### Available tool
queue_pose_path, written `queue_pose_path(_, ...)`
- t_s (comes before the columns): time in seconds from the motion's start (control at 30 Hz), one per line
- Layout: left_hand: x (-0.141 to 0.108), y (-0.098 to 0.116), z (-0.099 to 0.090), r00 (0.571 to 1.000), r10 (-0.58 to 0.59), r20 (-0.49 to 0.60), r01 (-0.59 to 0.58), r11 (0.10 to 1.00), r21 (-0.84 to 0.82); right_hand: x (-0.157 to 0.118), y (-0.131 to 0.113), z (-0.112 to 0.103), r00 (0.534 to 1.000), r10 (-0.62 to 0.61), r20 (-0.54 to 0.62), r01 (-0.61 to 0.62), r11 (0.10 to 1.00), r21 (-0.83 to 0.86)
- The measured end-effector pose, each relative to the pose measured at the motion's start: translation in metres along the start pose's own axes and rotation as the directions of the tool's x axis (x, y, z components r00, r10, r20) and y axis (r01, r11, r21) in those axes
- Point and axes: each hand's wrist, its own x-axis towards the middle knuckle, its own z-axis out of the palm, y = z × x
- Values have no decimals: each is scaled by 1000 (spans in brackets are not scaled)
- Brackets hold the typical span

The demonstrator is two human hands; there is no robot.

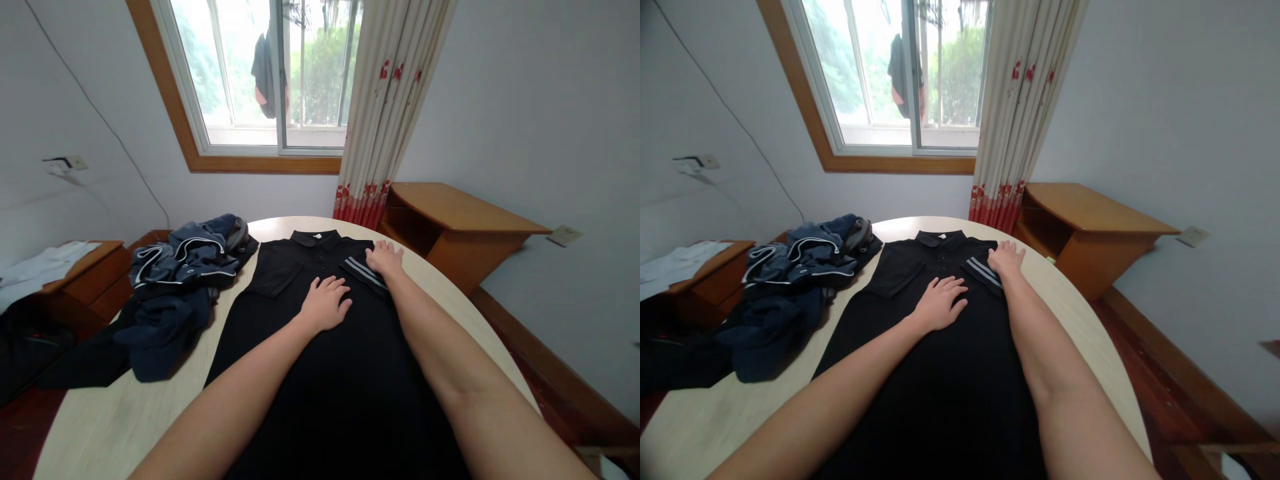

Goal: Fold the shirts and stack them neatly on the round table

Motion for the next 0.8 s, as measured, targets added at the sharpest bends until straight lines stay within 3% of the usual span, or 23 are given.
queue_pose_path(0.07,0,0,0,1000,-2,2,2,1000,6,-7,-11,2,996,-69,-57,68,997,-23)
queue_pose_path(0.17,0,0,-1,1000,-4,12,4,1000,11,-15,-13,8,987,-162,-6,162,986,24)
queue_pose_path(0.3,-1,1,2,1000,12,23,-12,1000,-9,-11,7,9,994,-73,77,65,993,97)
queue_pose_path(0.4,0,1,1,1000,8,5,-8,999,-42,-8,13,3,999,-6,54,1,996,91)
queue_pose_path(0.47,3,-9,-5,999,-16,-34,14,998,-55,-12,8,0,1000,-22,14,21,998,63)
queue_pose_path(0.6,14,-64,-31,978,-202,-49,203,979,13,-28,-2,0,982,-185,36,183,982,50)
queue_pose_path(0.7,20,-123,-46,897,-443,-9,439,888,138,-36,0,5,976,-193,105,183,978,100)
queue_pose_path(0.8,23,-164,-50,874,-484,32,468,858,211,-32,6,8,979,-174,103,162,980,112)
